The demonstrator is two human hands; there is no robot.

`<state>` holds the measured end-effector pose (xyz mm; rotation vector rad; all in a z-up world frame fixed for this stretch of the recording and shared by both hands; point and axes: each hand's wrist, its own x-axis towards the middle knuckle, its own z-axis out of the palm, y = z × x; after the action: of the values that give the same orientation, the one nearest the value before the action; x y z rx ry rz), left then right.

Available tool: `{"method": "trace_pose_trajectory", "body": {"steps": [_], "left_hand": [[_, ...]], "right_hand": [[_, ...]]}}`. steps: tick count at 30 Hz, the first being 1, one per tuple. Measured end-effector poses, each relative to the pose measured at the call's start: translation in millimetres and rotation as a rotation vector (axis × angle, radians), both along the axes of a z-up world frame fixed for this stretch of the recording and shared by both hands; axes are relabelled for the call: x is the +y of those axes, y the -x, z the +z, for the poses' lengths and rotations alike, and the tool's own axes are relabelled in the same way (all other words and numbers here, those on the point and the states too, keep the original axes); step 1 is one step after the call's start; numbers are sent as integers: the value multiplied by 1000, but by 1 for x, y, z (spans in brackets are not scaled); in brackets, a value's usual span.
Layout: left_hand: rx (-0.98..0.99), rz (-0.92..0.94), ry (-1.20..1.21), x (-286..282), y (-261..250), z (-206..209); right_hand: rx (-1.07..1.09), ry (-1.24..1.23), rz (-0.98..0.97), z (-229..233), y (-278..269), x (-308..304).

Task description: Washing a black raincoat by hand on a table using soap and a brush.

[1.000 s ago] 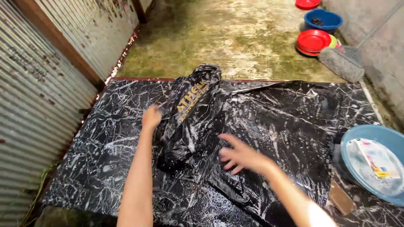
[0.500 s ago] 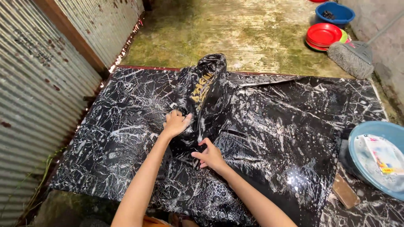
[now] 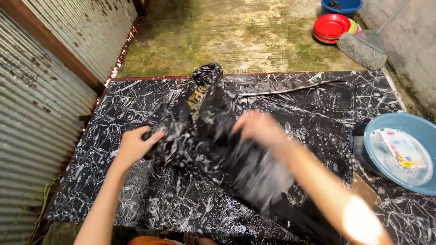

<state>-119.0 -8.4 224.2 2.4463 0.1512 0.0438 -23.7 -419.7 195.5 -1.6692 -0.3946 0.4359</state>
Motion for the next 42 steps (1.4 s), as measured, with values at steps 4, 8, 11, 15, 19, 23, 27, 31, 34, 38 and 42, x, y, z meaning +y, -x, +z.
{"method": "trace_pose_trajectory", "body": {"steps": [4,8,11,15,19,23,27,31,34,38,42], "left_hand": [[5,16,-300,44,39,-64],[417,6,-304,70,41,-122],[569,-195,220,84,22,-154],[278,64,11,77,-48,-198],[142,157,461,25,-77,-221],[-111,119,779,-14,-109,-202],[-369,95,1081,-34,-133,-185],[-632,53,1378,-55,-151,-157],[-840,22,1601,-40,-208,-202],[-1130,246,-135,91,-107,0],[-737,284,-608,193,-59,-9]], "right_hand": [[-187,-865,-570,100,-100,-160],[-369,-882,-438,96,-85,-194],[-602,94,-513,86,40,-105],[-370,531,-75,-33,117,-81],[-432,706,-124,-109,158,-85],[-549,686,-306,-144,170,-84],[-584,836,-321,-125,177,-68],[-579,864,-296,-121,177,-69],[-602,861,-298,-122,177,-70],[-553,864,-322,-120,180,-68],[-532,615,-426,-140,172,-84]]}}
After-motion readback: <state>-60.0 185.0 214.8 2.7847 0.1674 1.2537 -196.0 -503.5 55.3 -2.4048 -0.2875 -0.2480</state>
